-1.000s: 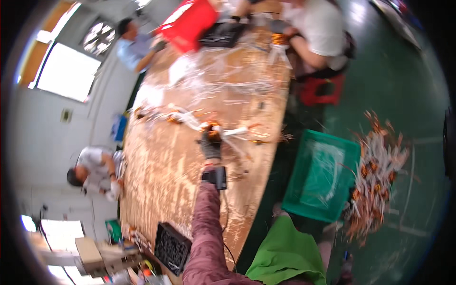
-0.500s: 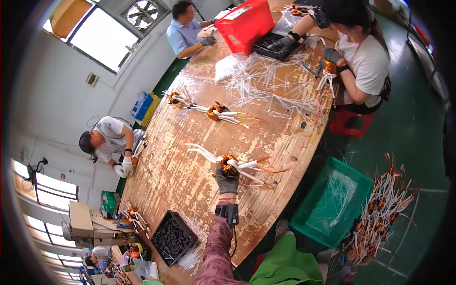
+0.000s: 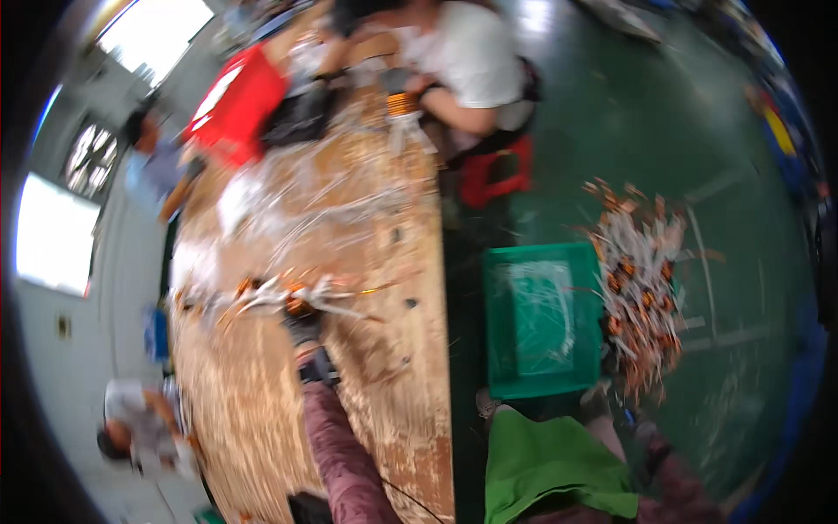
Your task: Assembling and grouping wire harnesses with cable ties on a production floor.
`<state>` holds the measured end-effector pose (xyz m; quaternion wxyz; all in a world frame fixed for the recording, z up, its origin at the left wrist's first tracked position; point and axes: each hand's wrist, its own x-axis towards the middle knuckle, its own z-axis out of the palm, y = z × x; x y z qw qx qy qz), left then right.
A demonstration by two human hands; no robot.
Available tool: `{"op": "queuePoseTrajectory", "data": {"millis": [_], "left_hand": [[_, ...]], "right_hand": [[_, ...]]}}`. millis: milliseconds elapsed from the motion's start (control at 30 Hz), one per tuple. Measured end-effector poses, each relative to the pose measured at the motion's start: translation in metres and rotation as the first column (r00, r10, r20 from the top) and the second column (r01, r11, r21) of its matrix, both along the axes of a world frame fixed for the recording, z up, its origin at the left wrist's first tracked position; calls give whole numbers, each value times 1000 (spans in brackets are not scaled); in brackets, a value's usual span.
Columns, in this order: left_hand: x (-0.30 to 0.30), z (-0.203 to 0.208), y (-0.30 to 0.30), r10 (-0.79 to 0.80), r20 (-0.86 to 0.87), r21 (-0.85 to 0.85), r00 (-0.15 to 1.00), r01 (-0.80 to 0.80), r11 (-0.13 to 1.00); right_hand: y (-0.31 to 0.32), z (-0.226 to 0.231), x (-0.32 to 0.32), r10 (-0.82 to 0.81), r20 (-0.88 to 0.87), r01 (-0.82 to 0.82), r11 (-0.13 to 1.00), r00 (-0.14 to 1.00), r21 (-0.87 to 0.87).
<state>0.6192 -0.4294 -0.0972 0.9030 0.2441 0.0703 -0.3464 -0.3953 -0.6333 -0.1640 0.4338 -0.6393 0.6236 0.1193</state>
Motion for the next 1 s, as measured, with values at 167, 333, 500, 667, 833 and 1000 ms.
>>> {"op": "queuePoseTrajectory", "data": {"millis": [167, 333, 500, 667, 833, 1000], "left_hand": [[92, 49, 45, 105, 150, 300, 983, -146, 943], [63, 39, 16, 368, 55, 423, 928, -355, 833], [95, 62, 159, -422, 631, 723, 652, -297, 624], [49, 105, 139, -388, 184, 899, 903, -315, -306], [-120, 123, -25, -319, 777, 628, 543, -703, 333], [-384, 66, -270, -973, 172, 936, 157, -335, 111]], "right_hand": [[32, 81, 128, 178, -249, -186, 982, 952, -8], [26, 136, 141, 165, -420, -82, 975, 892, 208], [15, 82, 180, 294, -218, -251, 946, 931, 204], [-4, 73, 170, 306, -126, -281, 942, 944, 185], [10, 30, 111, 270, -84, -239, 932, 959, 272], [1, 29, 77, 59, 2, -57, 941, 998, 333]]}}
